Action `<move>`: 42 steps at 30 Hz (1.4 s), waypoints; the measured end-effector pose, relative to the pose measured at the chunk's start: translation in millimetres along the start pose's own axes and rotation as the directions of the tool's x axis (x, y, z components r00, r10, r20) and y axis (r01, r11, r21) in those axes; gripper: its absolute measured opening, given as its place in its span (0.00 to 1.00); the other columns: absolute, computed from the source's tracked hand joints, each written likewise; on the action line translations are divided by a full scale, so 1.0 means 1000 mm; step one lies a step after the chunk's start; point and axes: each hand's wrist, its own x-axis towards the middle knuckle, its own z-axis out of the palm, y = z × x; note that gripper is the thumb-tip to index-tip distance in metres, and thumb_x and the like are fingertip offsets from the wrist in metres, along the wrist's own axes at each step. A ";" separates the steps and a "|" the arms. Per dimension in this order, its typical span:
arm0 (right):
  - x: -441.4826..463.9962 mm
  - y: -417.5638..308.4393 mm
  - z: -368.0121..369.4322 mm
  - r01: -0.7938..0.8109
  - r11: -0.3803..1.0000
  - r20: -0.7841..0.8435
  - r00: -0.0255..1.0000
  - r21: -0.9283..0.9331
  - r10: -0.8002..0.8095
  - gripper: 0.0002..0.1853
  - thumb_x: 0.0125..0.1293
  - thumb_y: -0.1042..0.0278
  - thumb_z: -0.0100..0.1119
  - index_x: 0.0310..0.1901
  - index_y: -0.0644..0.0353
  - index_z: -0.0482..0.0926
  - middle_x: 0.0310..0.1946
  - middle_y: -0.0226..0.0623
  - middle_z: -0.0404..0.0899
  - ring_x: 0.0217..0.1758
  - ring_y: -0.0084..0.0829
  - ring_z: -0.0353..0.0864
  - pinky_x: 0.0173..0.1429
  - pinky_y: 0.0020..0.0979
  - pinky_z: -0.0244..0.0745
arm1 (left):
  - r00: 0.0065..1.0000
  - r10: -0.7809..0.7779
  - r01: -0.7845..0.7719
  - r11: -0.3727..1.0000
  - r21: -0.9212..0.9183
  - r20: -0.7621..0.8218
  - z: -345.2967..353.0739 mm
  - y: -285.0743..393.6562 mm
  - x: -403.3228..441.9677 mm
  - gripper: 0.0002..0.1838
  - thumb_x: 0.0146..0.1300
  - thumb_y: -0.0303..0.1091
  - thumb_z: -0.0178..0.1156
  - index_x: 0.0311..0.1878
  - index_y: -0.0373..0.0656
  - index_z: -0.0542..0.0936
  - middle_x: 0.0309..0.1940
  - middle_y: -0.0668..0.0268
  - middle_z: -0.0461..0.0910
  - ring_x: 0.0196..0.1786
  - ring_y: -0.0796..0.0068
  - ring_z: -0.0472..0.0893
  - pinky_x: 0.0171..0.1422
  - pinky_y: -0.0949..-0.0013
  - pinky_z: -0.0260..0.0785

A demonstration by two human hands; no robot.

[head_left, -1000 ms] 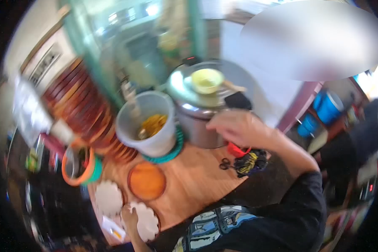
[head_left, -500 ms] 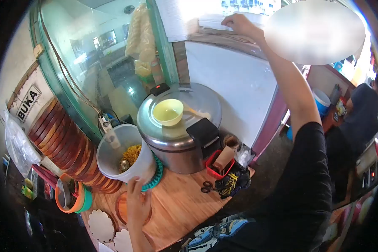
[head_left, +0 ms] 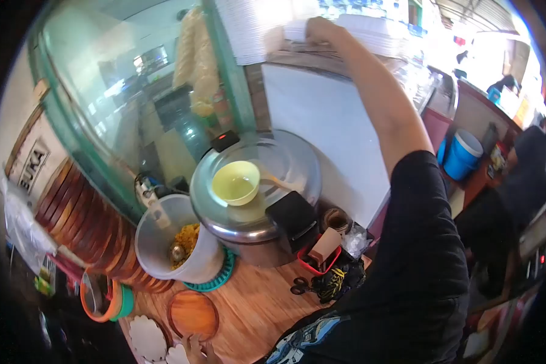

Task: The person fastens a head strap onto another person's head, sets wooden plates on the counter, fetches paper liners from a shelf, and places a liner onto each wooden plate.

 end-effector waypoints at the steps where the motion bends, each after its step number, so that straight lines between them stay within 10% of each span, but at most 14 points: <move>1: -0.008 -0.010 -0.012 -0.041 0.998 0.040 0.998 -0.050 0.043 0.10 0.43 0.64 0.69 0.29 0.58 0.86 0.25 0.43 0.83 0.28 0.36 0.82 0.36 0.38 0.77 | 0.998 0.069 -0.069 0.995 0.067 0.001 0.001 0.005 0.006 0.16 0.63 0.29 0.57 0.52 0.29 0.74 0.51 0.41 0.74 0.56 0.45 0.73 0.60 0.55 0.65; 20: -0.021 -0.031 -0.041 -0.251 0.963 0.268 0.938 0.094 0.218 0.11 0.49 0.71 0.71 0.37 0.56 0.87 0.34 0.37 0.85 0.35 0.31 0.83 0.38 0.33 0.80 | 0.913 0.109 -0.068 0.991 -0.117 0.394 0.065 -0.071 0.060 0.26 0.72 0.45 0.44 0.70 0.47 0.62 0.71 0.60 0.57 0.75 0.65 0.51 0.76 0.57 0.41; 21: -0.016 -0.028 -0.037 -0.253 0.963 0.270 0.937 0.090 0.221 0.11 0.49 0.71 0.71 0.37 0.56 0.87 0.34 0.37 0.85 0.35 0.31 0.83 0.38 0.33 0.80 | 0.380 0.840 -0.767 0.520 -0.377 0.387 0.115 -0.194 0.088 0.27 0.72 0.46 0.44 0.71 0.48 0.62 0.72 0.60 0.56 0.76 0.66 0.50 0.76 0.57 0.39; 23: -0.002 -0.015 -0.024 -0.272 0.955 0.335 0.916 0.120 0.219 0.11 0.49 0.75 0.67 0.37 0.54 0.87 0.35 0.36 0.85 0.35 0.30 0.83 0.39 0.32 0.80 | 0.797 0.246 -0.164 0.967 -0.195 0.552 0.081 -0.090 0.066 0.27 0.71 0.46 0.46 0.69 0.47 0.63 0.71 0.59 0.59 0.75 0.67 0.52 0.76 0.59 0.40; 24: -0.001 -0.015 -0.022 -0.269 0.956 0.338 0.916 0.119 0.215 0.11 0.49 0.75 0.67 0.37 0.54 0.87 0.35 0.36 0.85 0.35 0.30 0.83 0.39 0.32 0.80 | 0.846 -0.100 0.191 0.974 -0.121 0.524 0.061 -0.028 0.055 0.27 0.71 0.46 0.48 0.69 0.47 0.64 0.70 0.58 0.60 0.74 0.67 0.53 0.76 0.59 0.41; 33: -0.011 -0.015 -0.026 -0.117 0.993 0.222 0.968 -0.017 0.118 0.10 0.48 0.69 0.67 0.33 0.63 0.85 0.32 0.41 0.85 0.35 0.36 0.83 0.37 0.42 0.78 | 0.939 0.253 -0.228 0.965 -0.127 0.235 0.033 0.049 0.070 0.16 0.65 0.29 0.54 0.55 0.35 0.73 0.52 0.46 0.75 0.55 0.47 0.74 0.60 0.57 0.66; 42: -0.030 -0.011 -0.037 -0.090 0.964 0.227 0.973 0.250 0.032 0.10 0.49 0.74 0.66 0.36 0.59 0.86 0.34 0.38 0.85 0.37 0.31 0.84 0.41 0.33 0.81 | 0.957 0.144 -0.121 0.987 -0.105 0.252 0.048 0.035 0.067 0.19 0.66 0.32 0.54 0.58 0.36 0.71 0.55 0.47 0.72 0.57 0.46 0.71 0.63 0.56 0.63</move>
